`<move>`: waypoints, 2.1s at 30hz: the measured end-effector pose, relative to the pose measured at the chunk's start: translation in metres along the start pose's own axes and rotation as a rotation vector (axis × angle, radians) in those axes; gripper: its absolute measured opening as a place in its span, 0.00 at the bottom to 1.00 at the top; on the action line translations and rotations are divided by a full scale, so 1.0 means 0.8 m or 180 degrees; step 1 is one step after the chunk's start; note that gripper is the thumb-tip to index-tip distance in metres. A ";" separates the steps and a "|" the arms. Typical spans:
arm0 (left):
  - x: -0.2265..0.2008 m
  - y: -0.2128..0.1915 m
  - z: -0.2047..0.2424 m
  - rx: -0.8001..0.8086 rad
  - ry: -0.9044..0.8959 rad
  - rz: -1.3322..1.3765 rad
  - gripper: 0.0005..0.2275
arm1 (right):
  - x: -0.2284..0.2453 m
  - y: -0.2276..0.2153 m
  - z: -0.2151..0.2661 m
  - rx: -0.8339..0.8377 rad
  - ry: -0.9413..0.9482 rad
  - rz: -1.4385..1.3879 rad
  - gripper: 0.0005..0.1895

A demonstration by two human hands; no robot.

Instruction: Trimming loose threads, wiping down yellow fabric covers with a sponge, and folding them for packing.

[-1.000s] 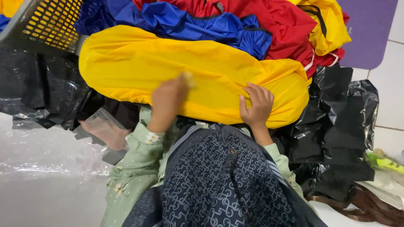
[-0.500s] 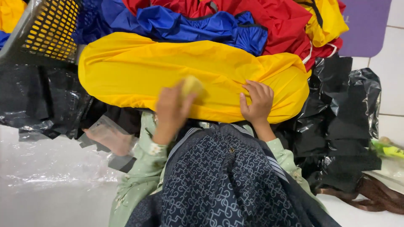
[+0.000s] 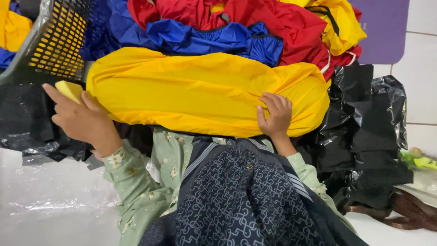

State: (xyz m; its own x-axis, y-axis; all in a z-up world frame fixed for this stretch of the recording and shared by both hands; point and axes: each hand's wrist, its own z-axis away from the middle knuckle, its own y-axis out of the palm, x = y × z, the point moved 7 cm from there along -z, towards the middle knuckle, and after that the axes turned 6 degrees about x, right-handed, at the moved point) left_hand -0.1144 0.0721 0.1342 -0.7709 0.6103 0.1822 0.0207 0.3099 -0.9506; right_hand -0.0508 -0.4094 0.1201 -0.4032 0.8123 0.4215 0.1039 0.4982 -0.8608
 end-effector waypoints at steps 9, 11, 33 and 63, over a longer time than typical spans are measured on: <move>-0.237 -0.086 0.215 0.0930 0.3386 0.3877 0.17 | -0.025 0.023 0.015 0.0071 -0.0004 0.0116 0.14; -0.256 -0.093 0.246 0.1216 0.4125 0.3468 0.16 | -0.024 0.024 0.015 0.0051 0.0054 0.0118 0.13; -0.235 -0.109 0.196 0.1659 0.4409 0.3713 0.16 | -0.020 0.019 0.013 -0.0090 -0.0043 0.0097 0.12; -0.197 -0.040 0.123 0.0870 0.3103 0.2168 0.18 | -0.023 0.018 0.012 -0.0083 -0.0027 -0.0026 0.12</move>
State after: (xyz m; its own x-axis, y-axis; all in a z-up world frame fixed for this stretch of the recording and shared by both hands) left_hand -0.0561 -0.1059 0.1113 0.1486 0.9157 -0.3733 0.0091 -0.3788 -0.9254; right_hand -0.0510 -0.4200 0.0975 -0.4118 0.8056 0.4259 0.1241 0.5126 -0.8496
